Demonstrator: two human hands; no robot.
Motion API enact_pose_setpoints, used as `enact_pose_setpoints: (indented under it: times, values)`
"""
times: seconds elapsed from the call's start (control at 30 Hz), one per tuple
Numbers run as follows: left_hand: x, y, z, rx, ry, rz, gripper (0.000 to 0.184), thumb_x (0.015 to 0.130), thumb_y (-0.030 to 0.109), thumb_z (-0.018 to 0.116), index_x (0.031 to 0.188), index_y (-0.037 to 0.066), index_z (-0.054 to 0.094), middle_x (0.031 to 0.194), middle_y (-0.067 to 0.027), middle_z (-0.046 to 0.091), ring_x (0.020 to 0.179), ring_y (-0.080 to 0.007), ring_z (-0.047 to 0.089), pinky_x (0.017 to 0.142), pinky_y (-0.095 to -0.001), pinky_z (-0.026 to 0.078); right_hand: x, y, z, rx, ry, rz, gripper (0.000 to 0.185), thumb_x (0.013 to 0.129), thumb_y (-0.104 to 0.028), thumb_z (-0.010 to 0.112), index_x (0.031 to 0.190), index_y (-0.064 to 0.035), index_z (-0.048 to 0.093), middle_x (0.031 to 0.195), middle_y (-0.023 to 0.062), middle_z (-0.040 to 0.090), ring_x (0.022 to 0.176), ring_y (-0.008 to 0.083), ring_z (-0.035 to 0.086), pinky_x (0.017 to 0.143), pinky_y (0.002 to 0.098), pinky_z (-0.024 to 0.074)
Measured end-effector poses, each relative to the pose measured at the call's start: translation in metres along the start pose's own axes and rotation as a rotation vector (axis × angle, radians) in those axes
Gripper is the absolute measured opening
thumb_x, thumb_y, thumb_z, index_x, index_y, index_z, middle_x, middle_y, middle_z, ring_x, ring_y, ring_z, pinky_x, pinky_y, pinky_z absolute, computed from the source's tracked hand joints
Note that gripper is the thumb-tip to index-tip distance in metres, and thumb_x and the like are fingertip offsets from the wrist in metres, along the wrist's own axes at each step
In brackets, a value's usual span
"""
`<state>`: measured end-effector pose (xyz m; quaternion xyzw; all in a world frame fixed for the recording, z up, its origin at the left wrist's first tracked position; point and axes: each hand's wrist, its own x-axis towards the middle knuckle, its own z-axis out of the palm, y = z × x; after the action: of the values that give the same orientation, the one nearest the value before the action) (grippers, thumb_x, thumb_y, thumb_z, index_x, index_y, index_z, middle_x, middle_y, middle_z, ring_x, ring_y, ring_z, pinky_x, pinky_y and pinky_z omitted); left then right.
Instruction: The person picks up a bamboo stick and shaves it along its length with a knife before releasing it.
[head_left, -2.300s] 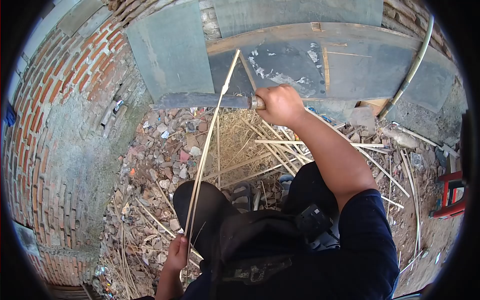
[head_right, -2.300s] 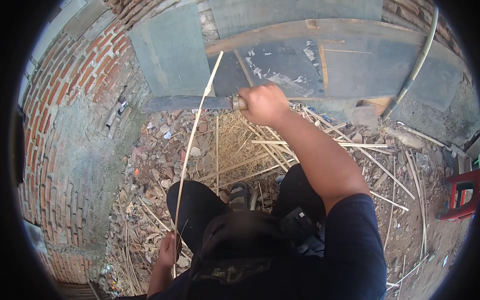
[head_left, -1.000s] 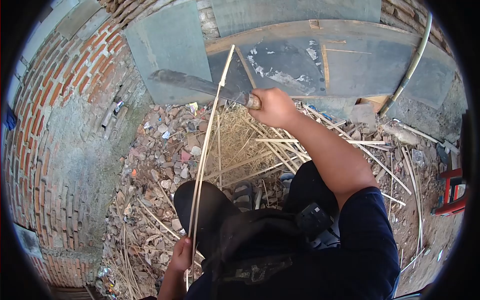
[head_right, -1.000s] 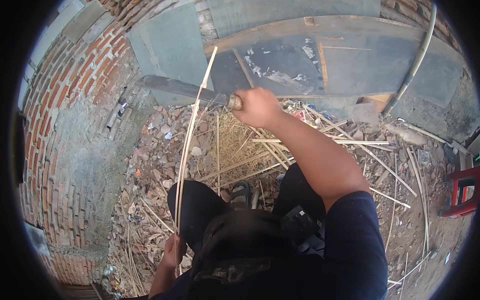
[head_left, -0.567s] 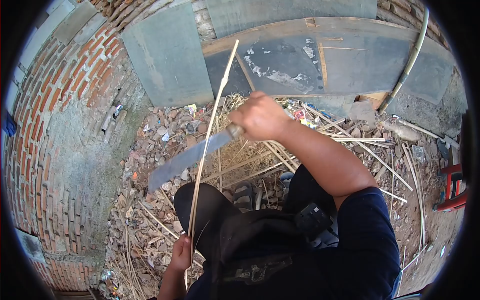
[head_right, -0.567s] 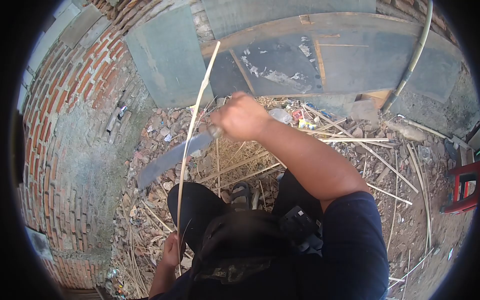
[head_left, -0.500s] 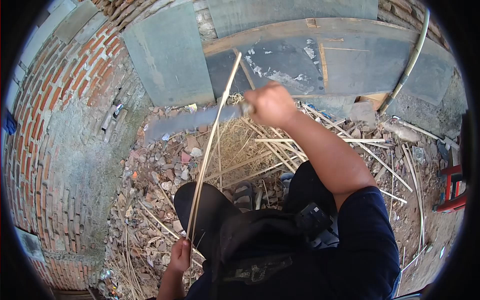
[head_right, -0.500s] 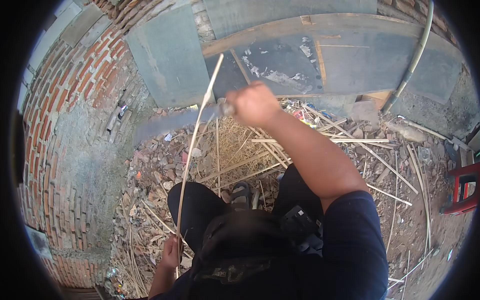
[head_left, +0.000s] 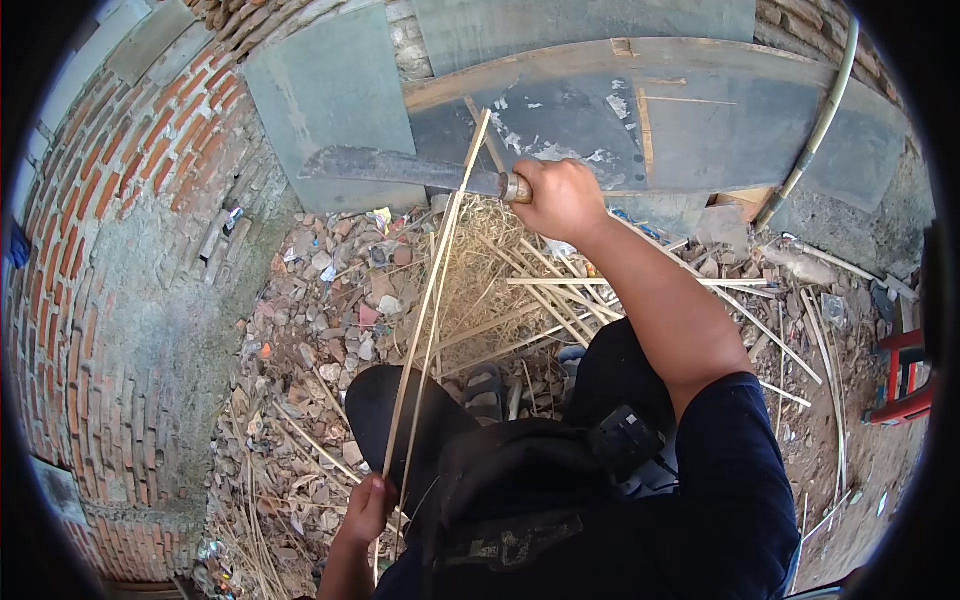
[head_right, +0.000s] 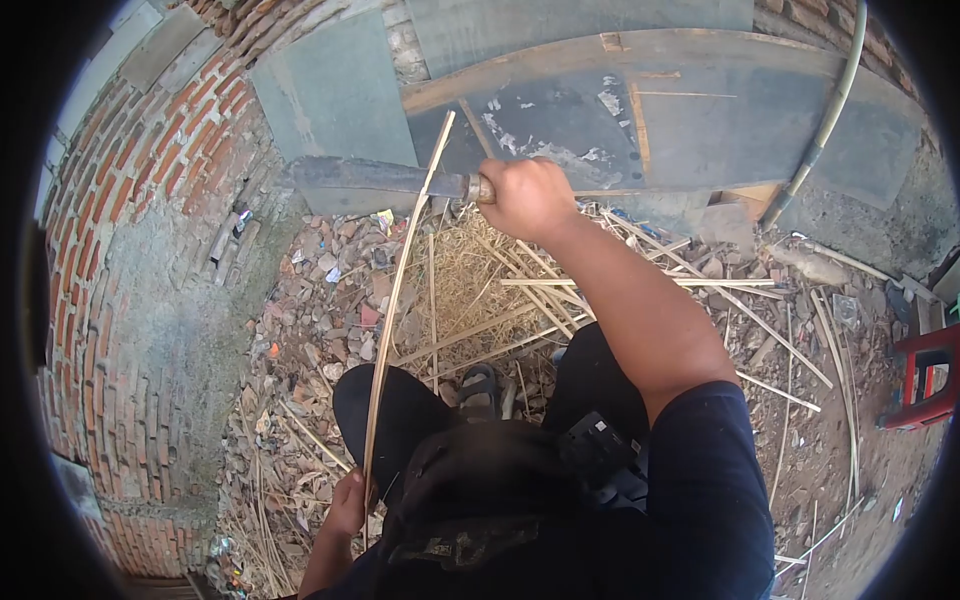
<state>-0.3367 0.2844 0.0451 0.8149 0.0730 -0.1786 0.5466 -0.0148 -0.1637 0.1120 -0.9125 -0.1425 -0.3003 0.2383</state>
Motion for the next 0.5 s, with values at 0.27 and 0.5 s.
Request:
enact_pose_setpoints:
  times: [0.27, 0.5]
  values:
    - [0.013, 0.021, 0.013, 0.307, 0.278, 0.216, 0.048, 0.110, 0.041, 0.042, 0.081, 0.004, 0.052, 0.067, 0.0013, 0.049, 0.064, -0.0076, 0.043, 0.058, -0.0288, 0.036, 0.000, -0.002, -0.013, 0.074, 0.064, -0.017, 0.024, 0.075, -0.025, 0.074, 0.094, -0.0103, 0.070, 0.076, 0.0157, 0.071, 0.070, 0.0365, 0.069, 0.073, 0.0475, 0.0556]
    - [0.010, 0.033, 0.019, 0.248, 0.246, 0.186, 0.046, 0.111, 0.039, 0.040, 0.079, 0.007, 0.049, 0.068, 0.0050, 0.046, 0.063, -0.0051, 0.039, 0.057, -0.0271, 0.034, 0.002, 0.009, -0.013, -0.095, -0.017, -0.184, 0.018, 0.073, -0.022, 0.073, 0.086, -0.0116, 0.068, 0.072, 0.0117, 0.069, 0.067, 0.0333, 0.069, 0.071, 0.0452, 0.0544]
